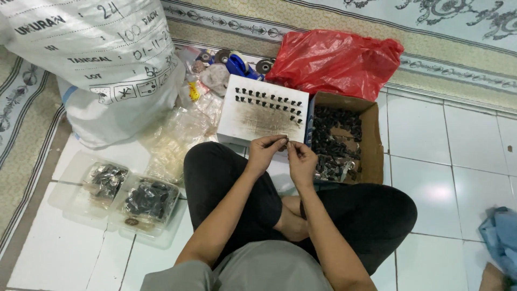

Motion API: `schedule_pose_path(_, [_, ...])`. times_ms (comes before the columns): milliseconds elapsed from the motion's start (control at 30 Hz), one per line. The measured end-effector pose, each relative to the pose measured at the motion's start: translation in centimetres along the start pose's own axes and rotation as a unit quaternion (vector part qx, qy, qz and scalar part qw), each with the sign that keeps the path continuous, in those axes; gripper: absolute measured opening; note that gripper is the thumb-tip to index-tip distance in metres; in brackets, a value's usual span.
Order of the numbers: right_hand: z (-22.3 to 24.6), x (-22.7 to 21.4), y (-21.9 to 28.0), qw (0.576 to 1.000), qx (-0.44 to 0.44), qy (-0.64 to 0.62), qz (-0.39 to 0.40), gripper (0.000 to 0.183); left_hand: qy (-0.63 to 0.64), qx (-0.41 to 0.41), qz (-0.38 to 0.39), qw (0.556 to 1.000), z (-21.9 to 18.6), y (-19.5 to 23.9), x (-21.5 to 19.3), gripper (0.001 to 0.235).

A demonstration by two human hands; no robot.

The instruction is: The person sits cross-legged on the floor and repeatedly picks small black components from a cardboard box, then places them into a white tray with rows of slots. The person handles the components one at a time, filling the tray gradually.

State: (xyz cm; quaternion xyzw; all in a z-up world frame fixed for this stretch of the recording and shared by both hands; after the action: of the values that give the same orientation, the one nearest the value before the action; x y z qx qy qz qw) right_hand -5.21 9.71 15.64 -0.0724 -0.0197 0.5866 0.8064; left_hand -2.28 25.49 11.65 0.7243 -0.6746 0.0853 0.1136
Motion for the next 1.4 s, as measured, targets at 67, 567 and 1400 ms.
schedule_pose_path(67, [-0.1,0.6,-1.0,1.0,0.005,-0.006,0.02,0.008,-0.003,-0.005,-0.014,1.0,0.3,-0.2,-0.2,0.017])
schedule_pose_path(567, [-4.1,5.7,-13.5,0.822,-0.237,0.479,0.195,0.009,-0.256,-0.099,0.068,0.959,-0.5,-4.3,2.7,0.055])
schedule_pose_path(1400, [-2.5,4.2,-13.6,0.866,-0.253,0.397,0.171,0.015,-0.291,-0.114,0.069,0.947,-0.8,-5.4,3.8,0.06])
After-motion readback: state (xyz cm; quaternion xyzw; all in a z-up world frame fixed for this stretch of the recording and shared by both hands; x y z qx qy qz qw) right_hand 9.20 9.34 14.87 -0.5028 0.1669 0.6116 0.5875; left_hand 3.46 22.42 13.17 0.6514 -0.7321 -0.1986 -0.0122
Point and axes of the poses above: each hand's wrist, its own y-axis away from the middle knuckle, its own x-axis out of the palm, z = x × y, the point moved 10 cm from there along -y, towards the middle knuckle, and after that the axes turned 8 degrees about -y, right-handed, at the moved point
